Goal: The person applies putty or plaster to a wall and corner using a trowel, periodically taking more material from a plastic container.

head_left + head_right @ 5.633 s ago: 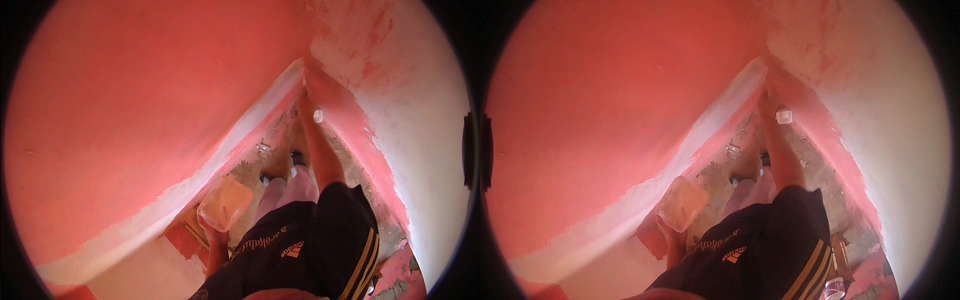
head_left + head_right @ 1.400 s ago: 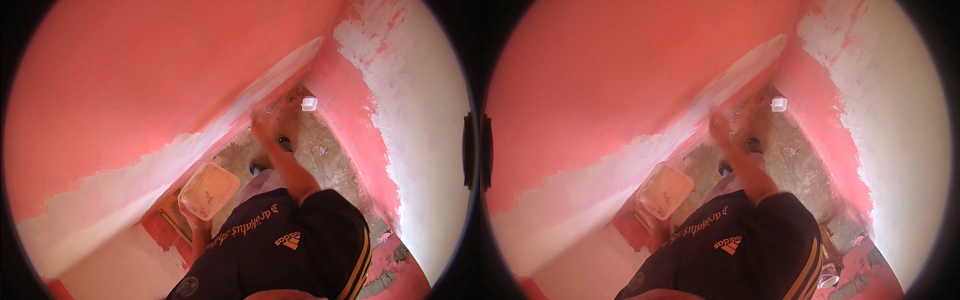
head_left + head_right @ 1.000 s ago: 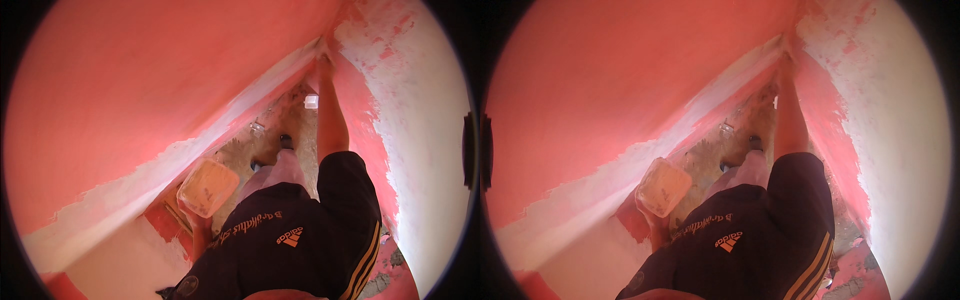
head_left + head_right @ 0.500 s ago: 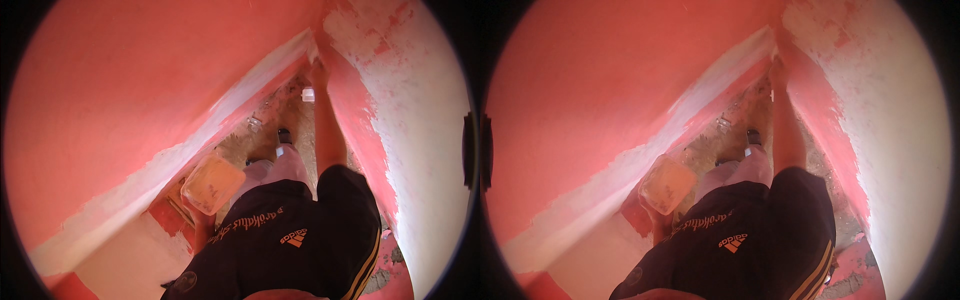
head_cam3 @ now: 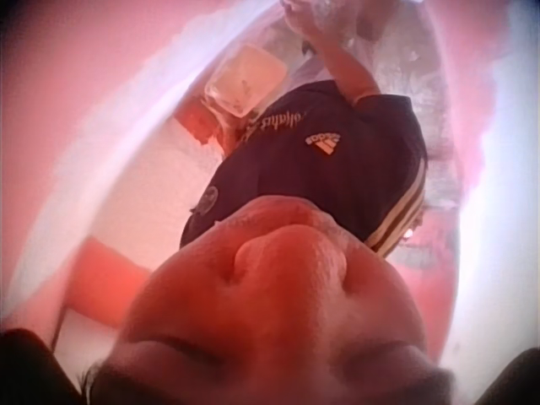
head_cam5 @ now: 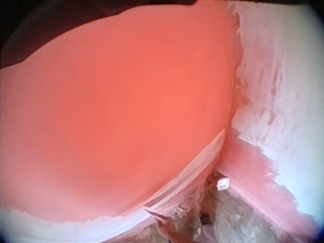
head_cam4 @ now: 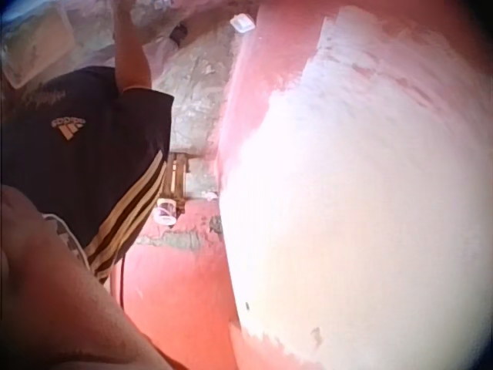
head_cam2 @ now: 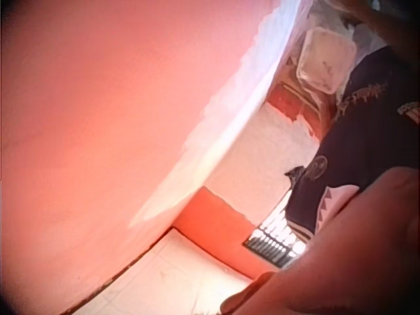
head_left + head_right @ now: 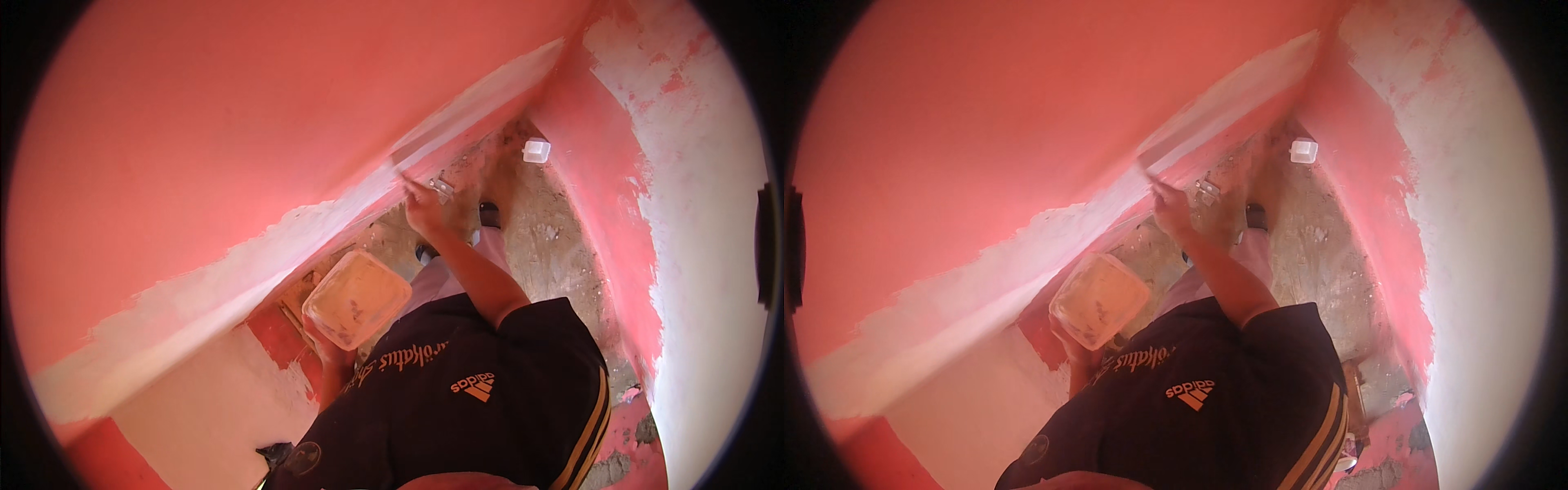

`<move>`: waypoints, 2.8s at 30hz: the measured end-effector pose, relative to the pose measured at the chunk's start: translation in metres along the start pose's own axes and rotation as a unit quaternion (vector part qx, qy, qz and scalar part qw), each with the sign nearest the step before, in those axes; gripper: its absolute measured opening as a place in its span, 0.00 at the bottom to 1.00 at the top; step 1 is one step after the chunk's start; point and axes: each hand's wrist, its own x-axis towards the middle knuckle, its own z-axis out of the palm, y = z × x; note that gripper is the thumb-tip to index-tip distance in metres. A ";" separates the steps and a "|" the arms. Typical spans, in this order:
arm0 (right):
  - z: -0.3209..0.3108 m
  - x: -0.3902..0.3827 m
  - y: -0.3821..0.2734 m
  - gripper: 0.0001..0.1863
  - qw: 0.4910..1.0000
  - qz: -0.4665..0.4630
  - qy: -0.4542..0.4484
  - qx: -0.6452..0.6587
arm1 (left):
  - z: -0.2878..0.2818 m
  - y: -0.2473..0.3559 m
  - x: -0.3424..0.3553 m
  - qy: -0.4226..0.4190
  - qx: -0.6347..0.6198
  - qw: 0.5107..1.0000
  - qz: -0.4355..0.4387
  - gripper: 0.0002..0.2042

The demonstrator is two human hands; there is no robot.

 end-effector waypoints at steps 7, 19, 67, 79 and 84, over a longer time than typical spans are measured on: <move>-0.100 0.083 0.012 0.14 0.929 -0.090 0.265 -0.241 | -0.087 0.008 0.001 0.008 -0.027 1.000 0.004 0.35; 0.073 -0.044 0.010 0.12 0.987 -0.106 0.120 -0.010 | -0.197 0.022 0.026 -0.006 0.015 1.000 -0.004 0.31; 0.096 -0.052 -0.039 0.17 0.955 0.044 0.290 0.049 | -0.209 0.037 0.015 0.014 0.109 0.987 0.113 0.26; 0.107 -0.093 0.003 0.13 0.977 0.081 0.194 -0.024 | -0.186 0.050 0.006 0.011 0.120 0.978 0.169 0.25; 0.179 -0.085 -0.025 0.15 0.983 -0.003 0.179 0.032 | -0.182 0.049 0.003 0.039 -0.016 0.997 0.066 0.25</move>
